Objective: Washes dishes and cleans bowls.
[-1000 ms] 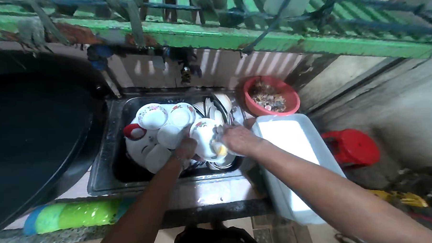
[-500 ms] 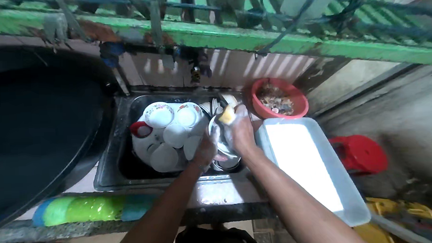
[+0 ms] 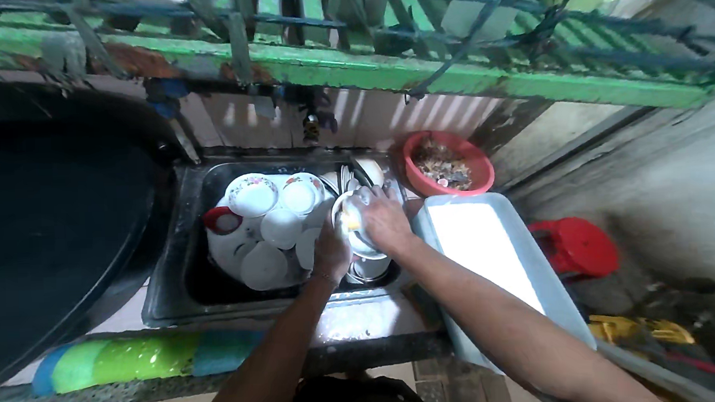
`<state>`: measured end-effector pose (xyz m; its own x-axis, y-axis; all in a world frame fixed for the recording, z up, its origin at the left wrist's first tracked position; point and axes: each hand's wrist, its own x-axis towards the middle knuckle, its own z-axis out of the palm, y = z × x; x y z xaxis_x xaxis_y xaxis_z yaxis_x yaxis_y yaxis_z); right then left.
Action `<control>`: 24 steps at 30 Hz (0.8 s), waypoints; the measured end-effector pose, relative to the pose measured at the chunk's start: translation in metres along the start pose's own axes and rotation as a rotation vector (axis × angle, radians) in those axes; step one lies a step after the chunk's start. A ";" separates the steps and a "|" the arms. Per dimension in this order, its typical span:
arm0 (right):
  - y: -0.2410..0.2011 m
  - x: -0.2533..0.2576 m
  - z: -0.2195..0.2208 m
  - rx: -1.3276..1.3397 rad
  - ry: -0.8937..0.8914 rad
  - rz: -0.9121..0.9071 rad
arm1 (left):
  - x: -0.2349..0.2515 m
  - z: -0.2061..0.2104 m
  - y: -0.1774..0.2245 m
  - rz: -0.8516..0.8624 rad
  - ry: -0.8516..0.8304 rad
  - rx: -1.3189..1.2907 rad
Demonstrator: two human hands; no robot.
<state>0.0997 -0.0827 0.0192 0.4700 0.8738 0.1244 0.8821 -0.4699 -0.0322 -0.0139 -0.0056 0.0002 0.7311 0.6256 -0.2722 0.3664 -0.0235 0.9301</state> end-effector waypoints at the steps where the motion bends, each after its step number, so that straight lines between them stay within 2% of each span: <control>1: -0.002 -0.004 0.000 -0.027 -0.032 0.042 | 0.003 -0.001 -0.001 0.062 0.037 0.073; 2: -0.006 -0.009 -0.003 -0.002 -0.090 0.103 | 0.007 -0.001 -0.002 0.121 0.078 0.130; 4: -0.014 -0.022 -0.008 0.223 -0.243 0.212 | 0.014 -0.007 -0.002 0.143 0.097 0.220; 7: -0.024 -0.034 0.007 0.714 -0.299 0.240 | 0.034 -0.028 0.003 0.154 -0.090 0.431; 9: -0.035 -0.033 -0.001 0.686 -0.402 0.231 | 0.049 -0.039 0.016 0.083 -0.260 0.517; 11: -0.038 -0.030 -0.005 0.550 -0.439 0.211 | 0.059 -0.041 0.033 -0.105 -0.373 0.515; 13: -0.024 -0.027 -0.004 0.659 -0.376 0.209 | 0.060 -0.042 0.039 -0.256 -0.386 0.355; 15: -0.010 -0.031 -0.008 1.033 -0.300 0.335 | 0.059 -0.052 0.031 -0.309 -0.410 0.119; 17: 0.000 -0.040 -0.014 1.373 -0.194 0.522 | 0.060 -0.059 0.004 -0.212 -0.446 -0.160; 19: 0.015 -0.044 -0.008 1.555 -0.078 0.582 | 0.059 -0.057 -0.030 -0.085 -0.487 -0.481; 21: 0.036 -0.039 0.011 1.573 0.082 0.611 | 0.044 -0.051 -0.032 -0.050 -0.442 -0.563; 24: 0.039 -0.027 0.015 1.218 0.209 0.723 | 0.008 -0.028 -0.006 0.014 -0.409 -0.382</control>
<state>0.1218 -0.1228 -0.0001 0.9006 0.4087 -0.1481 -0.0186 -0.3042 -0.9524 -0.0268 0.0214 -0.0004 0.9259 0.2721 -0.2621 0.1763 0.3025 0.9367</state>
